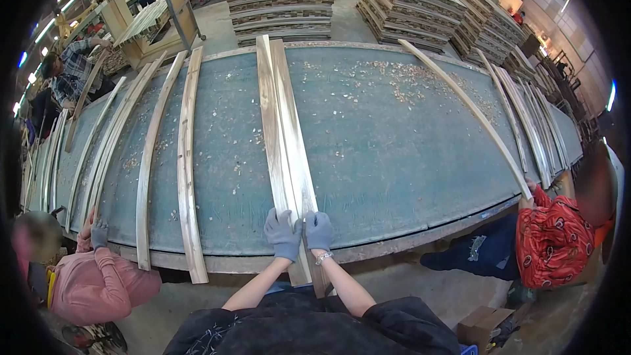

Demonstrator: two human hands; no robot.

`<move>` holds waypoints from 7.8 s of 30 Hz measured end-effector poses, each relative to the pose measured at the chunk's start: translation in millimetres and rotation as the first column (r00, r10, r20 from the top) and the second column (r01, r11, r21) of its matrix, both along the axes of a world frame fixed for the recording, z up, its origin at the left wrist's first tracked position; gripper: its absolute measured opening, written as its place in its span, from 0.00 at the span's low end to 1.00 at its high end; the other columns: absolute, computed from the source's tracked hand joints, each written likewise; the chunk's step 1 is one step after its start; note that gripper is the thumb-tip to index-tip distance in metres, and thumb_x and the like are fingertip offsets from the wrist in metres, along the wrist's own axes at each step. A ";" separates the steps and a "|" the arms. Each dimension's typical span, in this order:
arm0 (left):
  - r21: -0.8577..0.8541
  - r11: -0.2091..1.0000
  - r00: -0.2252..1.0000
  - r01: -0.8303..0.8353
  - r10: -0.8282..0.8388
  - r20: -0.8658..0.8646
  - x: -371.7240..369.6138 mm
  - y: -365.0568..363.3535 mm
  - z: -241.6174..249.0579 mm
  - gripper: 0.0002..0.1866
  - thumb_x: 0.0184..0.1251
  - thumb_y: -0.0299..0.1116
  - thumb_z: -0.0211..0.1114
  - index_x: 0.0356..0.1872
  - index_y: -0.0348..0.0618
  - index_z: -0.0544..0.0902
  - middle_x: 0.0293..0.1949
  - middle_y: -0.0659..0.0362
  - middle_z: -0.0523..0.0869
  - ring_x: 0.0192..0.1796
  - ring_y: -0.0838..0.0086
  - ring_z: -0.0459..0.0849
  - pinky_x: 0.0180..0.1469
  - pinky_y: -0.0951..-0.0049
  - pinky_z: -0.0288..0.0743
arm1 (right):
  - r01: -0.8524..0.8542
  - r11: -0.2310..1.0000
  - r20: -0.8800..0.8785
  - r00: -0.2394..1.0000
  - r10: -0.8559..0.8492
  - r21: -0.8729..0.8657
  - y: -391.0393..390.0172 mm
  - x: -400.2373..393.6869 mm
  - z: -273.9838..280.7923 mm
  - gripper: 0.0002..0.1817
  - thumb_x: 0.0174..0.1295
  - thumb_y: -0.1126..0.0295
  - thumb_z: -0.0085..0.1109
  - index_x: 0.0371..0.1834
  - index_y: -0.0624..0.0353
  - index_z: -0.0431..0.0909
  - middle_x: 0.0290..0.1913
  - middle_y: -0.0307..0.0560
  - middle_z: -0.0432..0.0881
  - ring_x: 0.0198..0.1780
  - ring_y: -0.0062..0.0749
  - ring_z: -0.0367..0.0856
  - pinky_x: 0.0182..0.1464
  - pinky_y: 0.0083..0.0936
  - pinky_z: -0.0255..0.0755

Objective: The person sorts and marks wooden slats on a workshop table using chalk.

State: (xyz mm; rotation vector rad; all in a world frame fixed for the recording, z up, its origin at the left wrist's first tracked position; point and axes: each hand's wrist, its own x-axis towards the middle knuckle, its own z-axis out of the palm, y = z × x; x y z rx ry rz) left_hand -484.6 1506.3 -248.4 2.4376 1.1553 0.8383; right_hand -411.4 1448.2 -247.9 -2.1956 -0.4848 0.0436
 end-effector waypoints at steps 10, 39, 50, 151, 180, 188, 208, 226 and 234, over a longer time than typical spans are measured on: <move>-0.011 1.000 1.000 0.005 -0.006 -0.011 0.7 2.1 0.3 0.21 0.52 0.43 0.62 0.45 0.47 0.72 0.51 0.44 0.67 0.52 0.51 0.67 0.52 0.55 0.61 | -0.027 0.993 -0.069 0.997 0.019 -0.114 -3.1 -1.0 1.9 0.16 0.59 0.57 0.48 0.25 0.59 0.74 0.31 0.51 0.76 0.31 0.49 0.75 0.33 0.39 0.67; -0.004 1.000 1.000 0.014 -0.014 -0.023 8.2 4.3 -1.4 0.18 0.53 0.42 0.60 0.44 0.49 0.73 0.51 0.45 0.67 0.50 0.52 0.68 0.51 0.55 0.62 | 0.024 0.991 -0.014 1.000 -0.026 -0.128 -1.9 -0.9 3.4 0.13 0.57 0.59 0.51 0.24 0.57 0.73 0.29 0.50 0.75 0.28 0.47 0.74 0.30 0.37 0.66; -0.002 1.000 1.000 0.030 -0.030 -0.006 7.9 8.9 -1.2 0.17 0.53 0.42 0.60 0.44 0.49 0.73 0.50 0.45 0.67 0.49 0.52 0.68 0.50 0.56 0.62 | 0.011 0.986 0.003 1.000 -0.010 -0.166 -0.9 -0.4 2.5 0.13 0.57 0.61 0.51 0.24 0.58 0.73 0.30 0.49 0.75 0.28 0.46 0.75 0.31 0.36 0.67; -0.669 0.733 0.979 -0.124 0.202 0.040 -246.9 101.2 184.1 0.46 0.36 0.44 0.69 0.61 0.45 0.58 0.40 0.44 0.79 0.41 0.51 0.80 0.43 0.62 0.73 | -0.555 0.825 -0.235 0.792 0.564 0.109 156.5 -114.9 107.8 0.13 0.58 0.62 0.55 0.26 0.61 0.73 0.22 0.39 0.75 0.24 0.24 0.74 0.29 0.25 0.70; -0.627 0.756 0.981 0.191 -0.165 0.100 -234.4 109.0 144.5 0.26 0.52 0.41 0.63 0.53 0.46 0.71 0.25 0.56 0.79 0.29 0.66 0.80 0.33 0.69 0.73 | -0.059 0.926 -0.707 0.629 0.324 0.372 135.5 -158.1 58.2 0.17 0.59 0.53 0.53 0.37 0.57 0.78 0.36 0.39 0.79 0.36 0.23 0.74 0.41 0.25 0.67; -0.334 0.930 0.984 0.152 -0.110 0.142 -235.7 133.6 111.6 0.24 0.51 0.38 0.63 0.51 0.45 0.72 0.35 0.53 0.78 0.35 0.65 0.80 0.38 0.69 0.74 | -0.143 0.954 0.164 0.968 0.191 -0.264 106.3 -172.2 89.9 0.10 0.54 0.58 0.56 0.29 0.51 0.75 0.31 0.41 0.77 0.31 0.40 0.77 0.31 0.33 0.68; -0.765 0.643 0.991 -0.040 -0.071 -0.111 -155.5 189.5 33.7 0.51 0.49 0.61 0.56 0.66 0.38 0.44 0.49 0.35 0.74 0.50 0.50 0.76 0.51 0.60 0.69 | -0.186 0.897 0.377 0.859 0.346 -0.401 70.4 -206.5 44.5 0.08 0.53 0.59 0.55 0.29 0.49 0.71 0.37 0.40 0.71 0.37 0.37 0.72 0.37 0.34 0.66; -0.812 -0.089 0.790 0.577 0.315 0.527 -164.6 215.8 -17.7 0.19 0.65 0.40 0.49 0.54 0.44 0.70 0.42 0.56 0.79 0.41 0.70 0.80 0.45 0.69 0.76 | -0.266 0.948 0.346 0.885 0.312 -0.173 58.9 -195.8 22.7 0.11 0.57 0.62 0.53 0.32 0.59 0.69 0.38 0.50 0.75 0.41 0.45 0.71 0.44 0.36 0.65; -0.803 -0.112 0.774 0.585 0.373 0.512 -160.8 210.1 -19.5 0.19 0.67 0.39 0.46 0.56 0.42 0.69 0.44 0.55 0.79 0.41 0.70 0.80 0.43 0.69 0.77 | -0.264 0.951 0.362 0.881 0.306 -0.160 55.6 -199.3 24.6 0.11 0.57 0.63 0.53 0.32 0.59 0.69 0.36 0.49 0.74 0.40 0.45 0.71 0.43 0.36 0.65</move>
